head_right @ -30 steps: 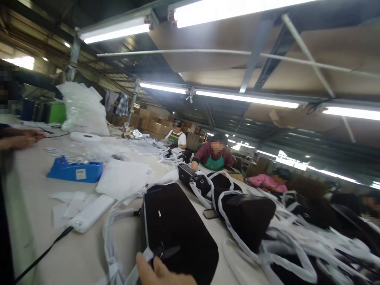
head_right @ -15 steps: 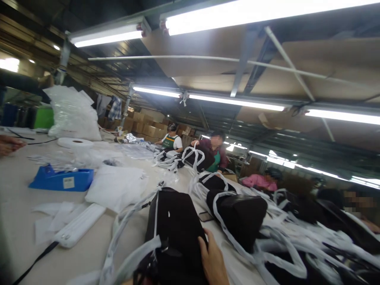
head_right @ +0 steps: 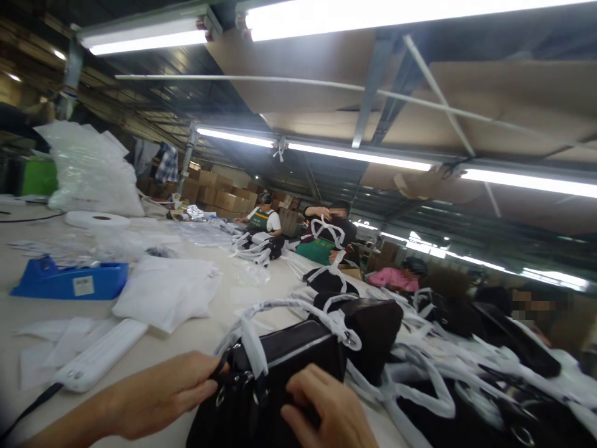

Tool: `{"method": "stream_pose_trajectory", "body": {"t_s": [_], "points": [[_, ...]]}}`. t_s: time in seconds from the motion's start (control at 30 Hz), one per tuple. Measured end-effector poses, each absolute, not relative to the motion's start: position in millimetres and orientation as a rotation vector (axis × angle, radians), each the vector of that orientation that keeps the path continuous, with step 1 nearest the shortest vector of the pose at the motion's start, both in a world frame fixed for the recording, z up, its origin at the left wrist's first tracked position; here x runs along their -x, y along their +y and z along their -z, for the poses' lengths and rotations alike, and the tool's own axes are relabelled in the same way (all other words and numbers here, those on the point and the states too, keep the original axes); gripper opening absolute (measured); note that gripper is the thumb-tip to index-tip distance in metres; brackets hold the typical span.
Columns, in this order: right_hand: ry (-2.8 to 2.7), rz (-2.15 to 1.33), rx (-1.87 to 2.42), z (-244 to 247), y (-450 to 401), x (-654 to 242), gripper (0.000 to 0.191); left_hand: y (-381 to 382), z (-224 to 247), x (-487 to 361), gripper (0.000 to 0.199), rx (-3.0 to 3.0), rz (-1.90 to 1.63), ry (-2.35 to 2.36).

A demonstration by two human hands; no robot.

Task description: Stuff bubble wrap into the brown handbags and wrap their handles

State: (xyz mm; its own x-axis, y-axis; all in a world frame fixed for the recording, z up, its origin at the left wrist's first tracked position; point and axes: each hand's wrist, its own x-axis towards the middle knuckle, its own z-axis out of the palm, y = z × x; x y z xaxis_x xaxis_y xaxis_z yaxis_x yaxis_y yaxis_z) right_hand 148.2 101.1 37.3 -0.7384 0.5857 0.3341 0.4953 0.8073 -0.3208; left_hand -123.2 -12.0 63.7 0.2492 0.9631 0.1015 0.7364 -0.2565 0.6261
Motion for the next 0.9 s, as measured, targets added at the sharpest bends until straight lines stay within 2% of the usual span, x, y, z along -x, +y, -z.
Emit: {"method": "stream_pose_trajectory", "body": {"t_s": [0.1, 0.2, 0.27, 0.3, 0.43, 0.5, 0.6, 0.73, 0.9], "points": [[-2.629, -0.263, 0.518, -101.1, 102.4, -122.2, 0.043, -8.6, -75.8, 118.4, 0.015, -1.937, -0.614, 1.502], [-2.867, -0.423, 0.16, -130.7, 102.6, -85.3, 0.081, -5.2, -81.0, 112.4, 0.003, -1.568, -0.591, 1.514], [-3.025, -0.503, 0.035, -128.5, 108.9, -61.4, 0.1, -5.7, -77.1, 110.7, 0.016, -1.355, -0.643, 1.493], [-3.089, -0.534, -0.007, -122.9, 114.4, -51.2, 0.103, -6.9, -73.5, 110.7, 0.024, -1.28, -0.679, 1.471], [-3.099, -0.748, -0.178, -93.1, 141.5, -29.0, 0.08, -15.0, -56.6, 112.0, 0.04, -1.01, -0.778, 1.42], [-3.009, -0.879, -0.116, -83.2, 150.5, -29.1, 0.074, -17.9, -51.1, 112.5, 0.037, -0.923, -0.802, 1.406], [-2.907, -1.062, 0.075, -75.6, 154.0, -35.4, 0.078, -18.6, -48.3, 113.4, 0.029, -0.865, -0.818, 1.348], [-2.715, -1.261, 0.204, -66.7, 145.0, -43.0, 0.069, -15.9, -50.3, 117.3, 0.029, -0.838, -0.785, 1.3], [-2.576, -1.217, 0.139, -54.7, 127.2, -48.1, 0.043, -12.6, -56.1, 124.5, 0.036, -0.871, -0.743, 1.203]]}}
